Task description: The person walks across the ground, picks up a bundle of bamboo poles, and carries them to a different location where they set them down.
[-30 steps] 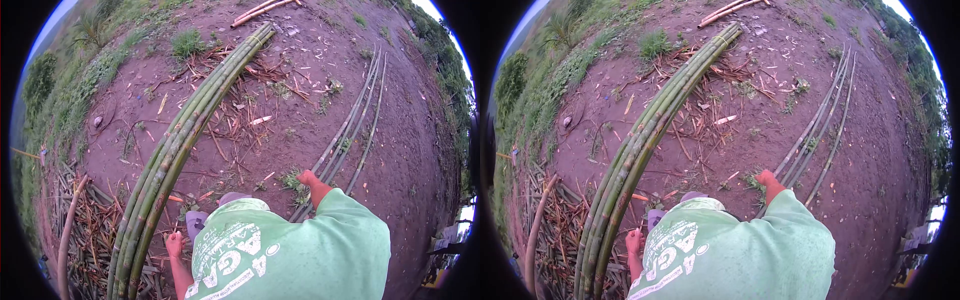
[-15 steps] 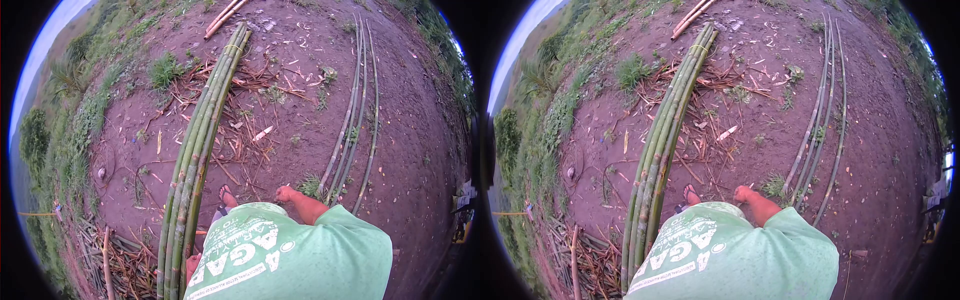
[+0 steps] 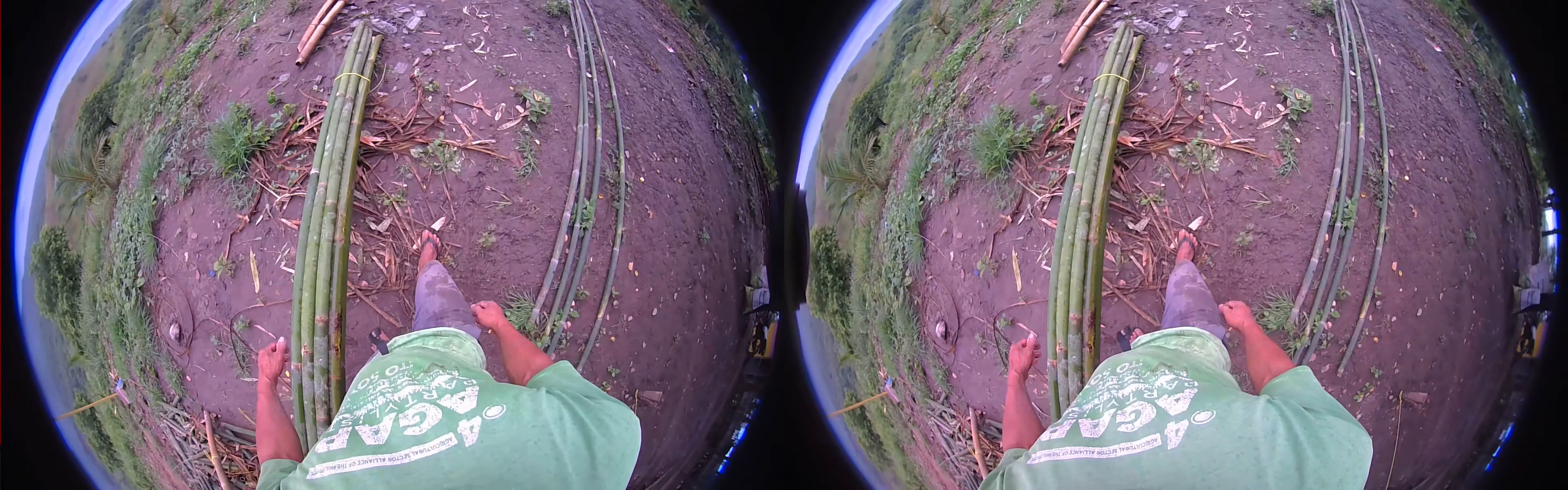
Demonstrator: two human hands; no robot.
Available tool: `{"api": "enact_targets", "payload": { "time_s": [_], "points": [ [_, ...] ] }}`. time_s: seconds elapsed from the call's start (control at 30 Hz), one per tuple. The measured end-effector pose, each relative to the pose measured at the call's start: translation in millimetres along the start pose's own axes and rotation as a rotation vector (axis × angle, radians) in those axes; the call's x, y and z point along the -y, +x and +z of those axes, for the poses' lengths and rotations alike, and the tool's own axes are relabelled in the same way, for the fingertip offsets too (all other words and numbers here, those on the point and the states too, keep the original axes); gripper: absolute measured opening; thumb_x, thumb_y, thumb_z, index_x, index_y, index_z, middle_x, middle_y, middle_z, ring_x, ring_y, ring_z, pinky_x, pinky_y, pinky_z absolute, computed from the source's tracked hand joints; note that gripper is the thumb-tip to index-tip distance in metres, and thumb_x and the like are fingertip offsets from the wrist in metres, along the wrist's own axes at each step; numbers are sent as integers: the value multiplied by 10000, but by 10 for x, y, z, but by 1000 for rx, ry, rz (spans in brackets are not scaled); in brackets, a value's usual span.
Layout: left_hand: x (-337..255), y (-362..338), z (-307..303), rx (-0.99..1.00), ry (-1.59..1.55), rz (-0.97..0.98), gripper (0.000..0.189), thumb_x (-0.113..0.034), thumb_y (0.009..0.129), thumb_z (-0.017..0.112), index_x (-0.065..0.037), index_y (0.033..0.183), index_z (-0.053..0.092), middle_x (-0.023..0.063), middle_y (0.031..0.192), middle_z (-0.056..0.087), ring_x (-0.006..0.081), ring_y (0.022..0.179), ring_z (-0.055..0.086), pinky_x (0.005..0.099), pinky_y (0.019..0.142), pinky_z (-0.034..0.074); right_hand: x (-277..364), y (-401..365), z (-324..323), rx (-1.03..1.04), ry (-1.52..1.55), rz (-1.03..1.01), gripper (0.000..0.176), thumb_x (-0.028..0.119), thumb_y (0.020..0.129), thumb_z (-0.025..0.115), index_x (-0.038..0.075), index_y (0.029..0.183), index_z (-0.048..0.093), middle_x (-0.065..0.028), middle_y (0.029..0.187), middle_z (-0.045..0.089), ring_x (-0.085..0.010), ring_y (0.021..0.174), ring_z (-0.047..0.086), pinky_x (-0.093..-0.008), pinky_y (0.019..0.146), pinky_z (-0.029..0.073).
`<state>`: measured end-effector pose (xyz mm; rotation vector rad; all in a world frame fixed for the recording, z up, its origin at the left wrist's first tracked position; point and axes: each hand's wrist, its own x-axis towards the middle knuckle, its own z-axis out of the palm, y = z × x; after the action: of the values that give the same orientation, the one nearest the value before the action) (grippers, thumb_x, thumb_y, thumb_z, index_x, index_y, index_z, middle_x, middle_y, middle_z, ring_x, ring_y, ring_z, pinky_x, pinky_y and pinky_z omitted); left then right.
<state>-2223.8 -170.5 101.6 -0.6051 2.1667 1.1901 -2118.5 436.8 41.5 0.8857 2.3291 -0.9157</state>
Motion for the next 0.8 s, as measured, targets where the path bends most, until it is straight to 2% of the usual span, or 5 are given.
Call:
{"api": "enact_targets", "payload": {
  "time_s": [0.2, 0.37, 0.6, 0.7, 0.8],
  "points": [
    [-1382, 741, 732, 267, 255, 4, 715, -610, 896, 354, 16, 1146, 591, 223, 1175, 585, 328, 1154, 520, 368, 982, 376, -315, 1072, -835, 254, -166, 139, 378, 401, 835, 539, 90, 991, 686, -153, 968, 666, -297, 931, 622, -371, 858, 467],
    [-2702, 696, 1172, 541, 209, -68, 720, -635, 887, 371, 0, 1137, 601, 163, 1073, 631, 244, 1039, 565, 350, 926, 418, 298, 2010, -2145, 119, 158, 108, 248, 243, 842, 611, 25, 951, 655, -41, 776, 628, -122, 637, 552, -291, 581, 477],
    [-4254, 1570, 1124, 283, -139, -3, 617, -564, 889, 468, 35, 889, 617, 95, 722, 624, 181, 651, 597, 325, 628, 484, 2155, 3280, -4018, -123, 156, -75, 369, 292, 803, 626, -6, 1020, 641, -112, 885, 675, -177, 831, 628, -302, 760, 487],
    [-4369, 2351, 1142, 267, 0, -15, 656, -621, 869, 443, -4, 712, 604, 79, 561, 550, 176, 540, 553, 313, 540, 448, 2705, 3718, -4162, -164, 227, -188, 257, 195, 820, 595, -5, 977, 626, -24, 814, 612, -101, 655, 549, -258, 628, 476],
    [-4622, 3089, 1297, 217, -14, -23, 667, -648, 860, 416, -37, 638, 562, 67, 540, 507, 165, 508, 524, 310, 514, 427, 3260, 3887, -4147, -47, 43, -206, 358, 261, 802, 611, -5, 1042, 621, -104, 936, 655, -178, 838, 619, -300, 773, 488]
  ]
}}
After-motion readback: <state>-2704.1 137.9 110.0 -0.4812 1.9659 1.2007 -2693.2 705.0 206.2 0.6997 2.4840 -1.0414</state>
